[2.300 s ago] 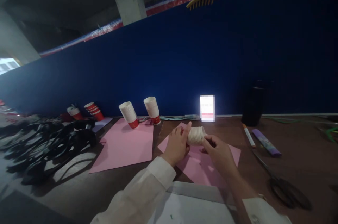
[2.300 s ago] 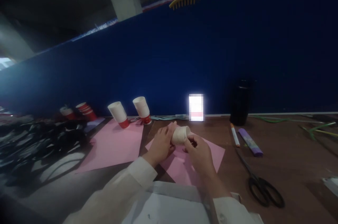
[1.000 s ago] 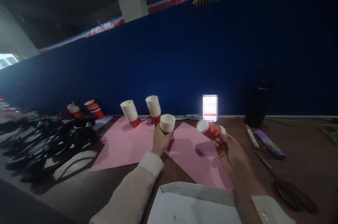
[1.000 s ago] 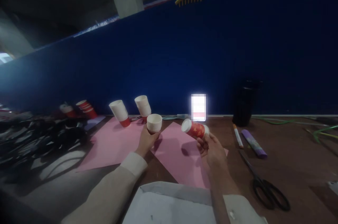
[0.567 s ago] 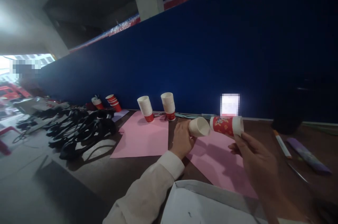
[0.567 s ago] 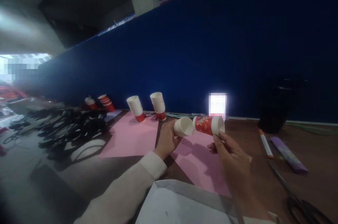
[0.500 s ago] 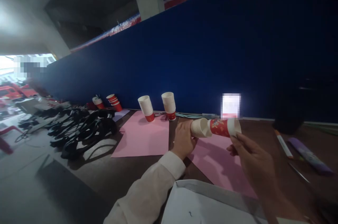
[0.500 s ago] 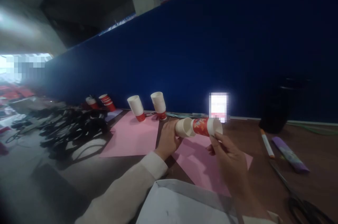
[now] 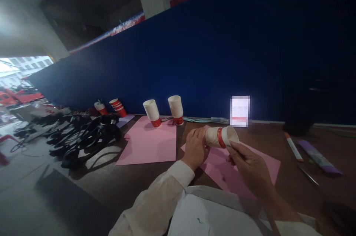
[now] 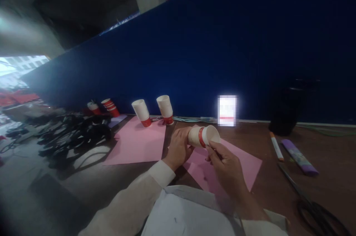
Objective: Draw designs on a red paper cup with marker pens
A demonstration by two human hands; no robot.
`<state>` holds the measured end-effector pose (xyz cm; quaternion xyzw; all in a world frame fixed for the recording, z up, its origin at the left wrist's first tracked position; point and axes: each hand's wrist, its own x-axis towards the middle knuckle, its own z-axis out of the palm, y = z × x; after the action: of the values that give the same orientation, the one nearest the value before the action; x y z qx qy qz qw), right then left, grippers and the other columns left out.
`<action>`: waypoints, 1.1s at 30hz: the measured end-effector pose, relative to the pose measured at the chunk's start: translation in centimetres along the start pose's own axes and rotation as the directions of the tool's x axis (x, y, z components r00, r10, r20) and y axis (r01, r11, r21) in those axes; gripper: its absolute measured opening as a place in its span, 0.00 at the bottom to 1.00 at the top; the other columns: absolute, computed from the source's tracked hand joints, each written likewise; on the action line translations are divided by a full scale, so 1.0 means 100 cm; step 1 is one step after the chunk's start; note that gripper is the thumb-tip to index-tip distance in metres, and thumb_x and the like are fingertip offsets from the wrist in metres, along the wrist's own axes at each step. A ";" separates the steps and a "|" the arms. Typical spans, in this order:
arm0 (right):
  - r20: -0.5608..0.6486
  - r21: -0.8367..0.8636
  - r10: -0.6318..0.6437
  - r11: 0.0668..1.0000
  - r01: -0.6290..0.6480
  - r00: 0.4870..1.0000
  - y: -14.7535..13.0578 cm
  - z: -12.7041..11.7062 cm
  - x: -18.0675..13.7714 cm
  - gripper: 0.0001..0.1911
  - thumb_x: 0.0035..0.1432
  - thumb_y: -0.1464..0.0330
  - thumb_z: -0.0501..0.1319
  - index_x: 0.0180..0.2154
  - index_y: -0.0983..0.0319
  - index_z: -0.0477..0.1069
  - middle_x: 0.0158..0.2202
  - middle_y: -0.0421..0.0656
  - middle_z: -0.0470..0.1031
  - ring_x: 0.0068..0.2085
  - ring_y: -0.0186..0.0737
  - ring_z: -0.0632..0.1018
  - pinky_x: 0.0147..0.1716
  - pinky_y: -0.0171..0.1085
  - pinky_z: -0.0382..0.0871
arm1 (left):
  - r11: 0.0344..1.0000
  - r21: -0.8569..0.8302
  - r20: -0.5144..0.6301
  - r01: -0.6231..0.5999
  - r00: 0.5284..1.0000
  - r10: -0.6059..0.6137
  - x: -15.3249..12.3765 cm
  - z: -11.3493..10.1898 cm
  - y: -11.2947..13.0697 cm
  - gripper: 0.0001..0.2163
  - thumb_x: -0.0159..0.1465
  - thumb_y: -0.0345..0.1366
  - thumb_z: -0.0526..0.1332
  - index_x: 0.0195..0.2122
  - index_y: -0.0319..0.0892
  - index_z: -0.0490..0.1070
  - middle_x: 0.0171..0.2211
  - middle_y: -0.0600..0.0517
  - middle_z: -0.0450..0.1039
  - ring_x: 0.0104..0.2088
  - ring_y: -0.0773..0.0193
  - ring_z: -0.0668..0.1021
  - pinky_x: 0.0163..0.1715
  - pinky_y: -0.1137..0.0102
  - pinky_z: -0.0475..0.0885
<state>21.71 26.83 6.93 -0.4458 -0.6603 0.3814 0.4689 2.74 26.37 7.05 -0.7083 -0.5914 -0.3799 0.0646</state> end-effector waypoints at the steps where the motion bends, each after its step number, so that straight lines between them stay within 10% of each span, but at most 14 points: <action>1: 0.011 -0.008 -0.002 1.000 0.002 1.000 0.001 0.001 0.000 0.23 0.59 0.48 0.59 0.44 0.58 0.78 0.25 0.40 0.76 0.27 0.39 0.75 0.30 0.37 0.70 | 1.000 -0.008 0.004 -0.009 1.000 0.009 0.000 0.000 0.002 0.26 0.59 0.32 0.63 0.60 0.42 0.64 0.56 0.45 0.72 0.56 0.51 0.70 0.61 0.55 0.61; 10: 0.094 -0.090 -0.006 0.996 0.015 0.996 -0.006 0.019 -0.007 0.24 0.64 0.47 0.48 0.45 0.56 0.71 0.32 0.42 0.75 0.30 0.41 0.75 0.32 0.40 0.69 | 0.997 -0.039 0.026 -0.061 0.998 0.062 0.002 0.000 0.012 0.28 0.58 0.31 0.62 0.61 0.43 0.62 0.58 0.45 0.70 0.59 0.51 0.68 0.62 0.55 0.59; 18: -0.054 -0.051 -0.026 0.998 0.023 0.998 -0.003 0.033 -0.006 0.19 0.61 0.51 0.55 0.46 0.55 0.68 0.34 0.41 0.74 0.29 0.41 0.73 0.32 0.40 0.66 | 0.996 -0.001 0.070 -0.088 0.994 0.088 0.007 -0.011 0.020 0.26 0.58 0.32 0.59 0.60 0.42 0.64 0.58 0.45 0.71 0.59 0.50 0.67 0.62 0.57 0.57; 27: 0.060 -0.021 0.029 0.999 -0.027 0.998 0.008 0.027 -0.005 0.13 0.60 0.57 0.59 0.43 0.57 0.68 0.32 0.40 0.74 0.30 0.42 0.74 0.32 0.40 0.67 | 0.995 0.018 0.122 -0.098 0.988 0.095 0.006 -0.008 0.021 0.25 0.59 0.30 0.59 0.59 0.42 0.65 0.57 0.44 0.71 0.58 0.50 0.68 0.60 0.57 0.59; 33: -0.099 -0.038 -0.103 0.994 0.099 0.990 -0.004 0.024 -0.008 0.24 0.60 0.55 0.59 0.53 0.60 0.68 0.50 0.49 0.72 0.38 0.42 0.75 0.37 0.43 0.73 | 0.999 0.024 0.099 0.041 0.994 -0.044 0.006 -0.005 0.013 0.27 0.57 0.30 0.62 0.59 0.42 0.64 0.55 0.43 0.72 0.55 0.49 0.70 0.58 0.54 0.62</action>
<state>19.45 25.73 6.38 -0.4380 -0.6638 0.3234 0.5128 3.72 26.18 8.23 -0.7129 -0.6130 -0.3389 0.0347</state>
